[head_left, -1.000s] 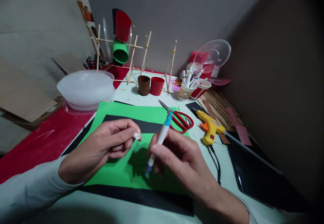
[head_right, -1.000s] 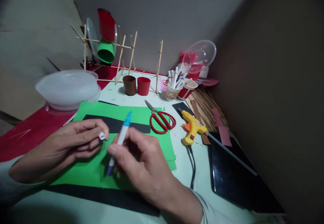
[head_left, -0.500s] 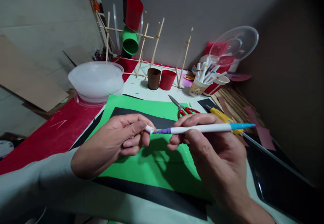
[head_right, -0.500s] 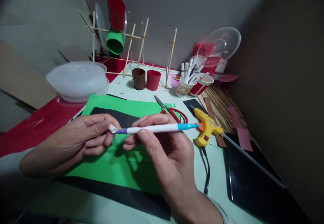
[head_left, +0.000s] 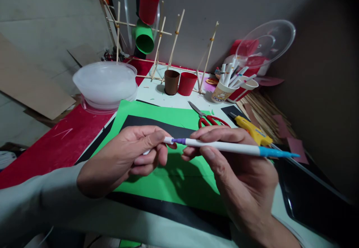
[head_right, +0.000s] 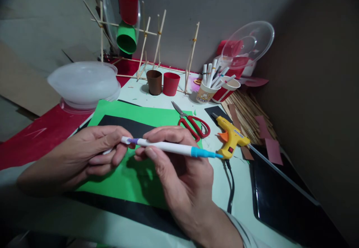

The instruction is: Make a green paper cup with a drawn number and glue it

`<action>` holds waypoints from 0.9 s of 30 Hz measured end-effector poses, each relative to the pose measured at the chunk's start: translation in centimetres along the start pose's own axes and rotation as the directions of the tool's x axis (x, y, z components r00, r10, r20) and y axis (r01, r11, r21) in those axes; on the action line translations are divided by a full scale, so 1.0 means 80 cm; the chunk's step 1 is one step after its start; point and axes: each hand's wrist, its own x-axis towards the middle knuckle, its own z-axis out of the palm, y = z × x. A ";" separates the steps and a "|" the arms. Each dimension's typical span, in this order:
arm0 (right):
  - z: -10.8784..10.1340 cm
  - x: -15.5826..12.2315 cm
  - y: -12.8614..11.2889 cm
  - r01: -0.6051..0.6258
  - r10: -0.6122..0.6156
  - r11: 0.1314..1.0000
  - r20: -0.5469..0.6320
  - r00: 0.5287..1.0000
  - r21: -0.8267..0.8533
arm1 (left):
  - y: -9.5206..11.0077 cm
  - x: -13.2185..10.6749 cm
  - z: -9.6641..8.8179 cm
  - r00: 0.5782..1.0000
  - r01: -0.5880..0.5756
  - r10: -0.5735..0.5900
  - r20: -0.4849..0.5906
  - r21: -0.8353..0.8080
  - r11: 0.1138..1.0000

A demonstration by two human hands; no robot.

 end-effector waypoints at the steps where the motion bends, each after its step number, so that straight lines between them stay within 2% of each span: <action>1: 0.000 0.000 0.000 0.001 -0.001 1.000 -0.005 1.000 -0.008 | -0.001 0.000 -0.001 1.000 0.016 -0.016 0.021 0.008 1.000; 5: -0.001 0.000 0.001 -0.023 0.023 1.000 0.007 1.000 -0.006 | -0.005 -0.001 -0.008 0.995 0.023 -0.032 0.094 0.093 0.995; 13: -0.005 0.003 0.002 -0.092 0.094 0.995 0.088 0.992 -0.024 | -0.007 -0.004 -0.007 0.999 -0.019 0.007 0.034 0.368 0.930; 17: -0.005 0.000 0.005 -0.152 0.155 0.988 0.095 0.983 -0.043 | -0.010 -0.005 -0.003 0.999 -0.031 0.013 0.049 0.380 0.924; 22: -0.002 -0.004 0.008 -0.174 0.177 0.981 0.031 0.984 -0.090 | -0.014 -0.007 0.000 0.997 -0.079 0.062 0.056 0.392 0.917; 27: -0.001 0.005 0.012 -0.237 0.229 0.969 0.102 0.968 0.071 | -0.002 -0.008 0.000 0.997 -0.078 0.062 0.051 0.448 0.890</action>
